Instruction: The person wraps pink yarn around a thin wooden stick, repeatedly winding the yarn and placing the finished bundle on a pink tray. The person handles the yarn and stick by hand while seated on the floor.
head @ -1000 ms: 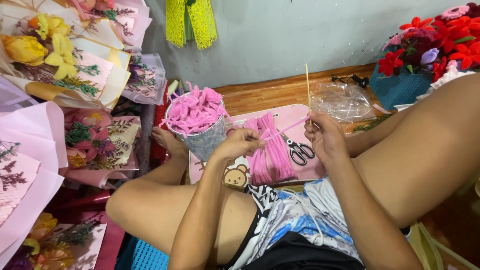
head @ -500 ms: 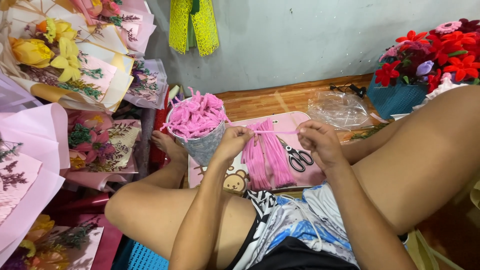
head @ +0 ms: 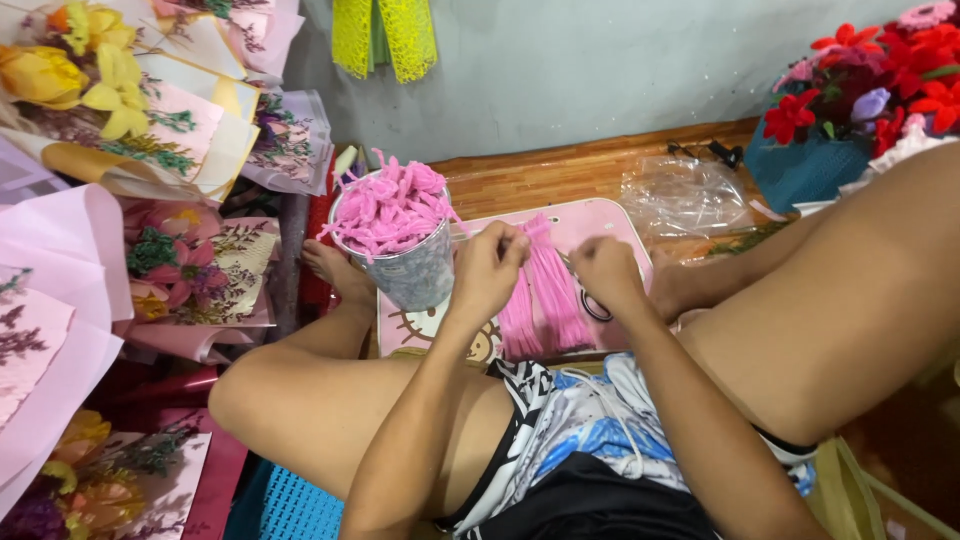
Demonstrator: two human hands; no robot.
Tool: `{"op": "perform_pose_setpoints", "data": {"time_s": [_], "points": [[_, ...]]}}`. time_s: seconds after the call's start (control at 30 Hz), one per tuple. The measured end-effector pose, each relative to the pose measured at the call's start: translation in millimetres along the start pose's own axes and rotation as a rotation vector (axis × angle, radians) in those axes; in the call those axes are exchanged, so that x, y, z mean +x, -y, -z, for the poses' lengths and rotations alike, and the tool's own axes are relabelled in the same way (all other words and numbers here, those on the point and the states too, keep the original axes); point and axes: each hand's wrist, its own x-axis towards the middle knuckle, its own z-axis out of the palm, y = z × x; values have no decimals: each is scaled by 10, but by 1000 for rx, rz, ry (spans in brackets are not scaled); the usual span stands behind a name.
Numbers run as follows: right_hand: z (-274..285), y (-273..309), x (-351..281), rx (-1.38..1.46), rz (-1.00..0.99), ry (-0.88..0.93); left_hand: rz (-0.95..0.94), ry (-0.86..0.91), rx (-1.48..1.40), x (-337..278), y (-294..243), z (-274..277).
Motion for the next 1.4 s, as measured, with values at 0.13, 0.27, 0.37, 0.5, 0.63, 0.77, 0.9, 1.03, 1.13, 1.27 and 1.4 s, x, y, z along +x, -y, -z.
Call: {"op": "perform_pose_setpoints", "data": {"time_s": [0.13,0.27,0.37,0.5,0.63,0.77,0.9,1.03,1.13,1.27,1.4], "points": [[379,341,-257,976,-115,-168,58,-80,-239,89,253,2],[823,383,-599,1270,267,318,142,41,-407,127,323,55],[1037,669,-953,809,490,799,149,209,-452,60,379,-56],[0,-241,-158,-208,298,585,110,267,-402,17,279,-120],[466,121,-182,261,121,-81,118,128,-391,121,377,-39],[827,397,-552,1178,104,318,228,155,-518,205,679,-9],[454,-148,-420,677,169,541,211,352,-553,161,725,-163],[15,-251,-76,-97,180,550,141,269,-516,104,465,-213],[358,86,-161,198,30,8,143,149,-512,162,565,-286],[663,360,-446,1180,151,159,229,107,-683,228,759,-370],[988,632,-899,902,329,636,201,303,-651,177,603,-253]]}}
